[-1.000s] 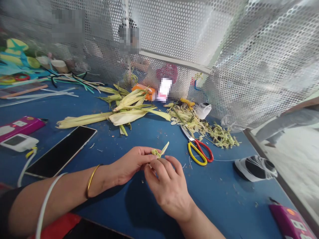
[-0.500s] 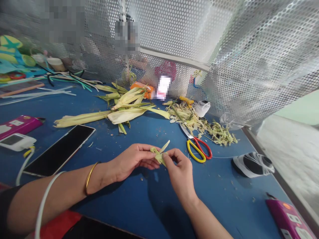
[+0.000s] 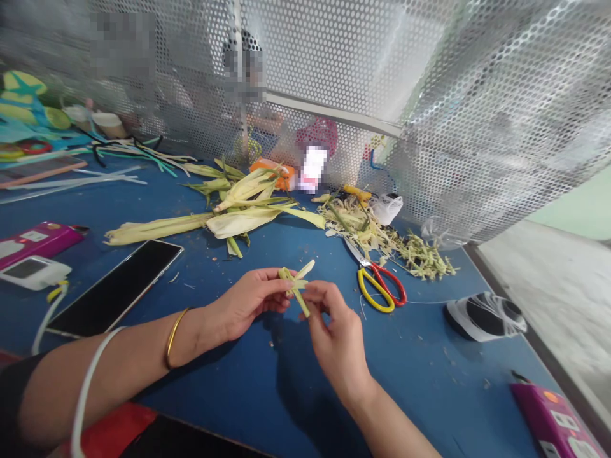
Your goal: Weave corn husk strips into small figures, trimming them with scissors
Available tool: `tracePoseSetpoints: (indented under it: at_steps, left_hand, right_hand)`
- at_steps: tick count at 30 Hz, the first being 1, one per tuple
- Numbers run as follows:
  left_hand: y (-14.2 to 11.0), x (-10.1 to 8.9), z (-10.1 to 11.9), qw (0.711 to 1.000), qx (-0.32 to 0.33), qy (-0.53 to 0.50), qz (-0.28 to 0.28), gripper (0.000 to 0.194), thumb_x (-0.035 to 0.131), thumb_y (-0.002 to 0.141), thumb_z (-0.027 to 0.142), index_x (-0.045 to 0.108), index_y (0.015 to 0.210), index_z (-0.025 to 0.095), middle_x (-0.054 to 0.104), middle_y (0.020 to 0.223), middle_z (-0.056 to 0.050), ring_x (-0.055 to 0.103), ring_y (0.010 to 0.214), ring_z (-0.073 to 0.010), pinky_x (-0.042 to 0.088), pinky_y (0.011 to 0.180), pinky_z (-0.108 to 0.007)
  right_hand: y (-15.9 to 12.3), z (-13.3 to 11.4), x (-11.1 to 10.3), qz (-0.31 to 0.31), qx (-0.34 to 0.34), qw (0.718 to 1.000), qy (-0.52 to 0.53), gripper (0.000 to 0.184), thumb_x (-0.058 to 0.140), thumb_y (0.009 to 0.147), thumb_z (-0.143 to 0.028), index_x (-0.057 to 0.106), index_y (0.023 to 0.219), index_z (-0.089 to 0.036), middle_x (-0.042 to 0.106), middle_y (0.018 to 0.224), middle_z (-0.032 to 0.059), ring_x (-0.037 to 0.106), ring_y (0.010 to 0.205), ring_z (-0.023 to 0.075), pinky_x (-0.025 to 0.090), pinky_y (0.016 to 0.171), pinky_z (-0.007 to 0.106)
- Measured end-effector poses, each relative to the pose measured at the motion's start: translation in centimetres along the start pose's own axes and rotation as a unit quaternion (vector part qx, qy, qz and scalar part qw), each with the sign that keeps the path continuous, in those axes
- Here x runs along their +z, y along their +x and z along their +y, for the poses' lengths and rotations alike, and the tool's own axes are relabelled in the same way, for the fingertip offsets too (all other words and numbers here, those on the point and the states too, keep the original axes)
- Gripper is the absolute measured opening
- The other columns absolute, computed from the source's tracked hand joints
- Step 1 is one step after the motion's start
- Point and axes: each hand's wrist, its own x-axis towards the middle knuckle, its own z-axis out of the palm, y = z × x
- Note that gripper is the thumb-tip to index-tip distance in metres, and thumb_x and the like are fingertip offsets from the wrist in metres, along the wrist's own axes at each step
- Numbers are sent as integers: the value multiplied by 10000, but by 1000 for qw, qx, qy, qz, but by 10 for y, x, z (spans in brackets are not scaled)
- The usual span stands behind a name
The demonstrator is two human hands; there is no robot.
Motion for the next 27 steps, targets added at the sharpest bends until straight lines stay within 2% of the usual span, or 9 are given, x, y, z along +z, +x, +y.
tracePoseSetpoints:
  at_steps: [2, 5, 7, 9, 12, 15, 17, 22, 27]
  left_hand:
    - [0, 0, -1, 1000, 4, 0, 0, 163, 708, 717, 188, 701, 870, 131, 620, 629, 17, 552, 534, -67, 455, 586, -197]
    - [0, 1, -3, 999, 22, 45, -1, 158, 700, 729, 200, 721, 873, 140, 637, 649, 11, 555, 542, -73, 454, 586, -204]
    - [-1, 2, -4, 995, 51, 86, 2, 146, 696, 737, 207, 735, 861, 142, 668, 707, -6, 571, 571, -85, 456, 594, -215]
    - [-1, 2, -6, 990, 79, 115, 3, 146, 691, 740, 205, 744, 860, 143, 690, 759, -20, 580, 592, -95, 458, 601, -226]
    - [-2, 2, -7, 986, 98, 131, -13, 165, 684, 731, 190, 750, 876, 146, 687, 739, -20, 565, 590, -103, 464, 608, -238]
    - [-3, 1, -8, 983, 101, 140, -58, 151, 668, 738, 191, 746, 858, 145, 661, 698, -13, 558, 612, -113, 483, 641, -254]
    - [-4, 2, -8, 980, 102, 150, -87, 129, 646, 767, 217, 733, 829, 145, 632, 676, -7, 556, 631, -118, 488, 660, -261]
    - [-7, 2, -6, 965, 124, 201, -116, 161, 564, 828, 227, 677, 742, 150, 576, 648, 8, 533, 638, -115, 471, 668, -253]
    - [-9, 2, -4, 955, 120, 244, -122, 196, 544, 857, 271, 644, 739, 150, 580, 660, 1, 545, 637, -119, 463, 655, -243]
  right_hand:
    - [-1, 1, -3, -24, -100, 988, -111, 170, 519, 923, -187, 613, 1052, -245, 718, 919, 28, 671, 780, 162, 498, 729, 294]
    - [0, 0, -7, -12, -226, 949, -219, 250, 500, 915, -94, 645, 1057, -240, 729, 886, 23, 666, 794, 161, 471, 764, 305]
    - [1, -2, -8, 1, -278, 927, -252, 278, 494, 904, -55, 656, 1043, -233, 731, 872, 19, 660, 771, 154, 460, 767, 310]
    - [1, -4, -8, 21, -297, 913, -279, 268, 502, 898, -55, 675, 1000, -232, 719, 848, 22, 649, 758, 160, 451, 747, 320]
    - [2, -6, -7, 50, -284, 909, -302, 232, 515, 903, -90, 689, 946, -236, 703, 898, 45, 643, 836, 191, 442, 764, 347]
    - [3, -5, -6, 52, -252, 924, -281, 183, 510, 916, -117, 654, 927, -231, 691, 1077, 65, 619, 1058, 225, 425, 894, 389]
    - [4, -3, -6, 50, -220, 938, -263, 144, 497, 932, -140, 607, 900, -225, 688, 1095, 66, 611, 1096, 221, 413, 933, 394]
    - [5, 3, -6, 37, -135, 956, -257, 109, 475, 946, -185, 532, 861, -222, 651, 888, 40, 616, 846, 192, 438, 770, 329]
    - [3, 4, -6, 35, -60, 968, -241, 155, 501, 931, -253, 495, 778, -225, 572, 717, -8, 506, 608, 143, 353, 571, 256]
